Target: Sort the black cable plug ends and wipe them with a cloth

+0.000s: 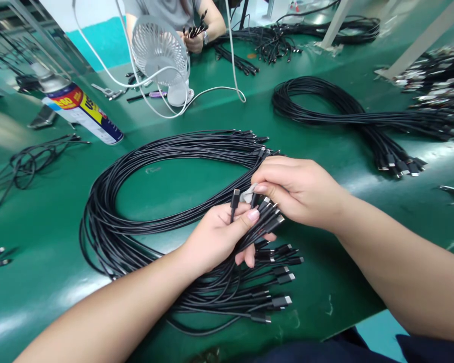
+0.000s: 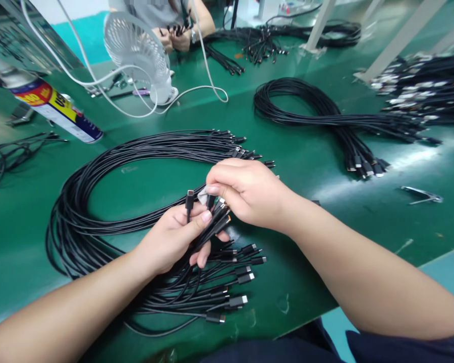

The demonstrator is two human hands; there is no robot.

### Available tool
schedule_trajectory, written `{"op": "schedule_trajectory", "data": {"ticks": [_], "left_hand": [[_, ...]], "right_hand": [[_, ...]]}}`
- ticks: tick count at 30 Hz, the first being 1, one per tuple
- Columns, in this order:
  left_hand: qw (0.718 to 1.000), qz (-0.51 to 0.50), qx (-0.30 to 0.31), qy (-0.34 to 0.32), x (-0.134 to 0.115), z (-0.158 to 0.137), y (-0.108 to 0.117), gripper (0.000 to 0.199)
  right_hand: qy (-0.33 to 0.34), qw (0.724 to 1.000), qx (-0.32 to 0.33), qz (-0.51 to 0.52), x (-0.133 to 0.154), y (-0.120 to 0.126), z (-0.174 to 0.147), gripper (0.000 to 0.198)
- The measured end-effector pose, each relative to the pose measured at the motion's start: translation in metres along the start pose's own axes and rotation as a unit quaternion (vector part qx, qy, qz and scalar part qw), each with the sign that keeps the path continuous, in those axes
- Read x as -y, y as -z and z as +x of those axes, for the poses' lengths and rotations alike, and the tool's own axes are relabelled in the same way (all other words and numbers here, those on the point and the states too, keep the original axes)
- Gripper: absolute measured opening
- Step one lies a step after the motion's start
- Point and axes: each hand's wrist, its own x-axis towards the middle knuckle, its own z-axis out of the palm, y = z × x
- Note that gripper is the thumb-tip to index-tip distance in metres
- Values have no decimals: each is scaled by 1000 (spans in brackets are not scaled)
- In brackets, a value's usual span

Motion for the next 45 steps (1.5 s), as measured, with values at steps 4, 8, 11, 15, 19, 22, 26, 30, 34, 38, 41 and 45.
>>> {"op": "schedule_trajectory", "data": {"ticks": [4,8,11,15,19,22,26,30,34,38,41,45], "left_hand": [[1000,-14,5,-5,1,0,0,32],[1000,-13,-13,-14,-1,0,-1,33],[1000,-6,-16,-20,-2,-1,-2,35],[999,-16,-9,-32,0,-1,-1,33],[999,-22,-5,-41,4,0,3,31],[999,-16,2,-42,5,-1,4,33],[999,4,4,-42,3,-1,3,36],[999,34,-12,-17,-3,-2,-1,36],[998,66,-23,4,-5,-2,-2,38],[996,82,-39,4,-3,-1,0,41],[996,86,-34,7,-4,-1,0,42],[996,80,-40,4,-4,-1,-1,36]], "right_hand": [[33,997,-13,-65,0,-5,-1,17],[25,996,-25,-86,2,-9,-1,17],[7,994,-49,-96,4,-8,0,17],[-57,994,-66,-68,7,2,2,17],[-152,985,-64,43,8,11,1,19],[-217,962,-70,153,7,10,0,21],[-217,940,-22,261,5,5,2,18],[-250,892,84,367,2,1,5,18],[-310,882,106,338,5,1,5,21],[-265,951,65,147,9,-1,5,26],[-152,982,49,99,8,-2,3,21],[-60,997,22,37,5,-3,1,20]]}}
